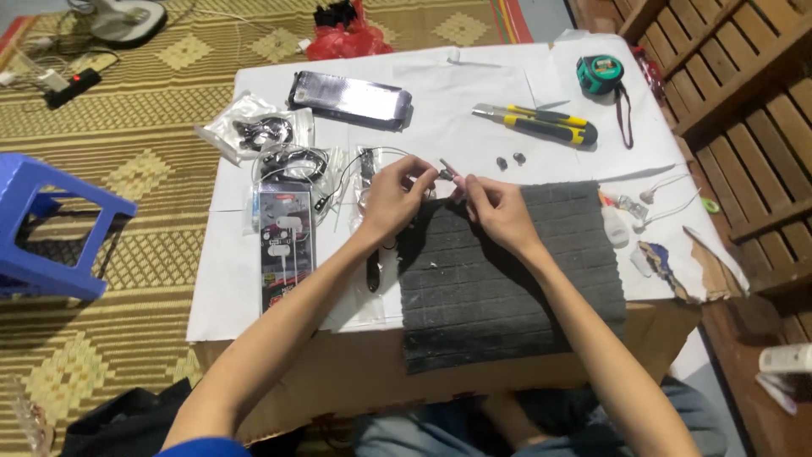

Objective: The person sits on the floor at a low cardboard table and solders small wires of an earphone/headphone cable, holding a soldering iron in one hand and the wire in the other, working over a dark foam pad with small components and screwdrivers laid out around them.

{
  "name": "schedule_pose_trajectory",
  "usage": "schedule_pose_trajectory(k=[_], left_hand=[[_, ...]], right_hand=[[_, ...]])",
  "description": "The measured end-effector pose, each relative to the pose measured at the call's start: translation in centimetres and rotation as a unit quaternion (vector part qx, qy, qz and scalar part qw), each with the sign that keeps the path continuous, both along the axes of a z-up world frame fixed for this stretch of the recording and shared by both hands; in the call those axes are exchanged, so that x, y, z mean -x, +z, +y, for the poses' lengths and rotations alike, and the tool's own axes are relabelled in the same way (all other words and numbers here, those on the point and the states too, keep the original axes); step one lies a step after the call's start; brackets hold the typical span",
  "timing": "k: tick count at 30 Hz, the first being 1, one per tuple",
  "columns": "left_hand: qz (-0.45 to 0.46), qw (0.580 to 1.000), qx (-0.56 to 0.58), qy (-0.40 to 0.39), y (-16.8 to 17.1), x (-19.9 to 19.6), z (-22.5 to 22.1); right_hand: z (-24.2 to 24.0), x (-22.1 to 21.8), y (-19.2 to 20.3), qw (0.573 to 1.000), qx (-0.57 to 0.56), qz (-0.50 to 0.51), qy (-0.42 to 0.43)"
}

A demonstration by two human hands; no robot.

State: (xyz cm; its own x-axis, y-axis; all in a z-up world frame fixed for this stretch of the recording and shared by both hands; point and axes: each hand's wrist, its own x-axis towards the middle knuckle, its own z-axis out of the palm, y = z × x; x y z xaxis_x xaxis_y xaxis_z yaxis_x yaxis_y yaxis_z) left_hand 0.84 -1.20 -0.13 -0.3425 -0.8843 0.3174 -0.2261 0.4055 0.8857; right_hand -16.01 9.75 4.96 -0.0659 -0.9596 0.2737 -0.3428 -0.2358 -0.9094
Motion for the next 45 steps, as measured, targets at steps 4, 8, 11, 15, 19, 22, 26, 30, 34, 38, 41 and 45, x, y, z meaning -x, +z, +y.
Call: schedule_pose_trajectory(k=[4,8,11,15,19,22,26,30,34,38,41,45], left_hand=[[-0.017,1.0,-0.002,-0.023,0.6,-0.2,-0.2],[-0.02,0.999,-0.001,-0.032,0.6,-0.4,-0.8],[-0.004,0.999,-0.021,-0.036,0.3,-0.3,-1.0],[-0.033,0.998,0.025,-0.04,-1.7,0.0,-2.1],[-0.03,0.999,0.025,-0.034,-2.3,0.6,-2.7],[0.018,0.999,0.005,-0.037,-1.2,0.4,-2.0],[-0.016,0.999,0.027,-0.039,-1.6,0.5,-2.3],[0.004,0.999,0.018,-0.048,-0.9,0.2,-2.0],[0.0,0.999,0.018,-0.047,-1.9,0.8,-2.8],[-0.006,0.999,0.009,-0.041,-1.6,0.6,-2.7],[-0.011,0.999,0.02,-0.033,-1.2,0.6,-1.9],[-0.001,0.999,0.017,-0.037,-0.8,0.6,-1.6]], right_hand=[[-0.1,0.4,-0.1,1.0,0.0,-0.002,0.012],[-0.7,0.8,-1.0,1.0,0.016,0.011,0.016],[0.0,0.2,-0.4,1.0,0.024,-0.001,-0.005],[1.1,-0.6,-0.3,0.998,0.064,0.022,-0.015],[1.3,-0.9,0.1,0.996,0.082,0.026,-0.034],[1.9,-1.3,0.9,0.997,0.071,0.016,-0.041],[1.8,-1.0,0.1,0.994,0.085,0.048,-0.039],[1.8,-1.6,0.5,0.995,0.071,0.049,-0.041],[2.4,-1.7,1.0,0.997,0.063,0.03,-0.022],[1.7,-1.5,0.2,0.998,0.056,0.029,-0.03],[1.5,-1.2,-0.4,0.996,0.079,0.041,-0.025],[1.3,-1.1,-0.6,0.995,0.082,0.059,-0.026]])
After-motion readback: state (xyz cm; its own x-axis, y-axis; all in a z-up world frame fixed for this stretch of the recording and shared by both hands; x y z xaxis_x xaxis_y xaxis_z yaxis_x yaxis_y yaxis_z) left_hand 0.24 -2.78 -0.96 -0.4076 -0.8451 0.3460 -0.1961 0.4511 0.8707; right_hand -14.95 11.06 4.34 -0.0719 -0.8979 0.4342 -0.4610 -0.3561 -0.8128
